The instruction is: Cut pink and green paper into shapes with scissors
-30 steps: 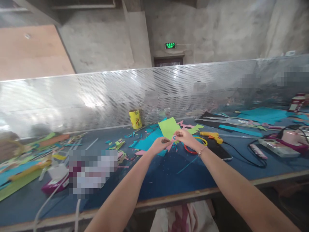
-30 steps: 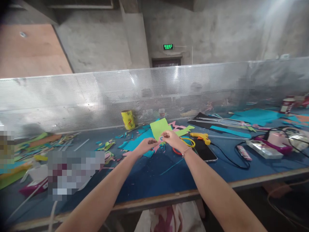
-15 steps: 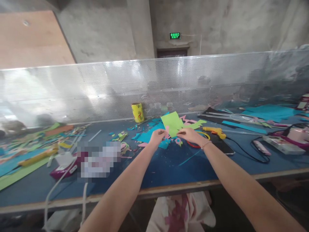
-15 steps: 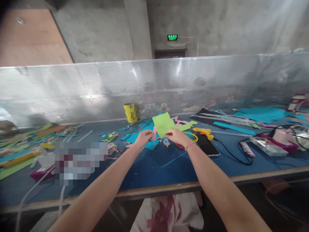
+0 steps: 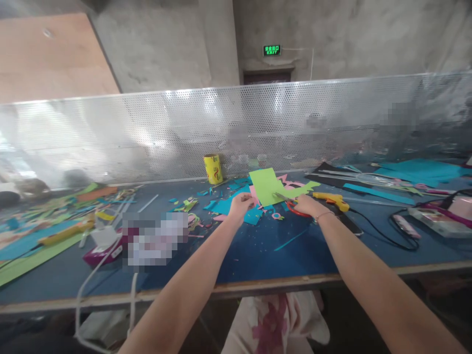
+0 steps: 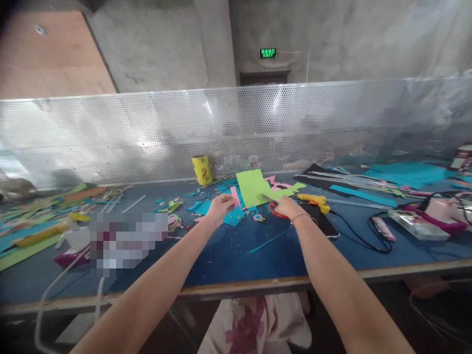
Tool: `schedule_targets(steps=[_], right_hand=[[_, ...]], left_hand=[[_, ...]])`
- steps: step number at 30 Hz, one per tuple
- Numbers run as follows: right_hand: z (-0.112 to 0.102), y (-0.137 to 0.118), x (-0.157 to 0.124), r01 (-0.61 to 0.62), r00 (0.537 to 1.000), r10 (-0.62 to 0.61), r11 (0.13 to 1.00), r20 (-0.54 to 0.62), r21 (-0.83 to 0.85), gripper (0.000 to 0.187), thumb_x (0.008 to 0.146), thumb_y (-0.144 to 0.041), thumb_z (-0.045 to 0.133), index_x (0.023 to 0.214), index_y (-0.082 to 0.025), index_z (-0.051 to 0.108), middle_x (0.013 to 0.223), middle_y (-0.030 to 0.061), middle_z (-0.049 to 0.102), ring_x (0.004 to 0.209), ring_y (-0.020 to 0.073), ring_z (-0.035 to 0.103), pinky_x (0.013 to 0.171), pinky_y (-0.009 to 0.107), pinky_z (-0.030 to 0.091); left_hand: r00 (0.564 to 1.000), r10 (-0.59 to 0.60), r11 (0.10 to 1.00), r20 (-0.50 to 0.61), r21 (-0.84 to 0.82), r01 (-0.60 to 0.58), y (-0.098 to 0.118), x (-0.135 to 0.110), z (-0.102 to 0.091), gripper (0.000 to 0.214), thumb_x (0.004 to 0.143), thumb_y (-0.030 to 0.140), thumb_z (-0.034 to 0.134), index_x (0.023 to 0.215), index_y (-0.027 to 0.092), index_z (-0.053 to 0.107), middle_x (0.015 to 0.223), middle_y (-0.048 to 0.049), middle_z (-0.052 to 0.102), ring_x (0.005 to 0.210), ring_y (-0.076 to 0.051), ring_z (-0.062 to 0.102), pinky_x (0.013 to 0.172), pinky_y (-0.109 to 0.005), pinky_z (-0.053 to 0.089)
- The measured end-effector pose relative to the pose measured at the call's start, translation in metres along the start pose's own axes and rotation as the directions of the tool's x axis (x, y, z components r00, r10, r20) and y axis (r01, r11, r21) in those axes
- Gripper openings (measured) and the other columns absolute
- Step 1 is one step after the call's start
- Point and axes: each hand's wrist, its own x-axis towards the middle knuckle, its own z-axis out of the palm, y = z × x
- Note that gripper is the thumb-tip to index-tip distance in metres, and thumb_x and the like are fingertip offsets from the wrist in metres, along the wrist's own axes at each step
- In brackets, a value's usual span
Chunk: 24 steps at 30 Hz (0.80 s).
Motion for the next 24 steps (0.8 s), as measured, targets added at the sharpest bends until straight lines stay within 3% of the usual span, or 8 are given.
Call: schedule_targets(steps=[2,5,9,11,14,18,24], right_hand=[[-0.003,-0.007,0.001,-0.01,0.999,0.013,0.998,-0.053,0.066,0.018,0.068,-0.034,0.054,0.069,-0.017,0.058,0.061,0.0096,0.059,0.058,0.0186,0.054,0.054,0.028,0.038],[-0.003,-0.022,-0.002,0.011,0.996,0.015,0.961,-0.09,0.276,0.034,0.069,-0.046,0.053,0.084,-0.015,0.052,0.072,0.0083,0.06,0.065,0.0181,0.055,0.058,0.028,0.04],[0.005,-0.042,-0.014,0.143,0.978,-0.203,0.828,0.051,0.542,0.035,0.073,-0.051,0.05,0.089,-0.02,0.045,0.077,0.0037,0.059,0.072,0.0173,0.055,0.062,0.029,0.043],[0.01,-0.049,-0.019,0.187,0.961,-0.272,0.753,0.04,0.631,0.032,0.072,-0.049,0.053,0.087,-0.022,0.044,0.078,0.0023,0.058,0.075,0.017,0.055,0.063,0.029,0.044],[0.013,-0.054,-0.024,0.182,0.952,-0.301,0.705,0.057,0.685,0.032,0.07,-0.048,0.057,0.081,-0.022,0.042,0.076,0.0017,0.056,0.076,0.016,0.054,0.062,0.028,0.045],[0.012,-0.055,-0.026,0.121,0.936,-0.318,0.694,0.152,0.709,0.033,0.07,-0.049,0.055,0.077,-0.02,0.042,0.08,0.0018,0.054,0.077,0.0143,0.053,0.061,0.026,0.046],[0.01,-0.057,-0.027,0.09,0.934,-0.305,0.709,0.188,0.7,0.035,0.071,-0.053,0.052,0.076,-0.02,0.042,0.077,0.0009,0.052,0.071,0.0127,0.051,0.056,0.023,0.043]], left_hand=[[0.999,-0.018,1.0,-0.028,-0.026,0.018,0.003,-0.002,0.0,0.018,0.053,0.02,0.067,0.066,0.014,0.056,0.058,-0.0001,0.059,0.056,-0.01,0.055,0.062,-0.026,0.046],[0.998,-0.028,0.993,-0.056,-0.114,0.021,0.008,-0.003,0.0,0.019,0.053,0.023,0.069,0.063,0.014,0.055,0.056,0.0005,0.058,0.055,-0.009,0.055,0.063,-0.026,0.046],[0.996,0.013,0.968,-0.09,-0.248,-0.035,0.013,-0.003,0.0,0.022,0.053,0.023,0.071,0.061,0.014,0.052,0.055,0.0026,0.055,0.055,-0.007,0.055,0.068,-0.025,0.047],[0.995,0.026,0.962,-0.096,-0.269,-0.052,0.014,-0.004,0.001,0.023,0.054,0.024,0.071,0.062,0.014,0.051,0.056,0.003,0.055,0.055,-0.007,0.054,0.069,-0.025,0.047],[0.996,0.04,0.962,-0.081,-0.266,-0.06,0.015,-0.004,0.003,0.023,0.055,0.026,0.07,0.063,0.015,0.052,0.056,0.0028,0.056,0.055,-0.007,0.054,0.068,-0.025,0.047],[0.994,0.041,0.97,-0.105,-0.235,-0.065,0.015,-0.005,0.003,0.023,0.055,0.027,0.07,0.063,0.015,0.053,0.056,0.0026,0.055,0.057,-0.008,0.055,0.069,-0.026,0.047],[0.986,0.059,0.976,-0.159,-0.2,-0.091,0.014,-0.004,0.003,0.021,0.056,0.027,0.069,0.064,0.014,0.055,0.058,0.0012,0.058,0.059,-0.009,0.056,0.071,-0.028,0.047]])
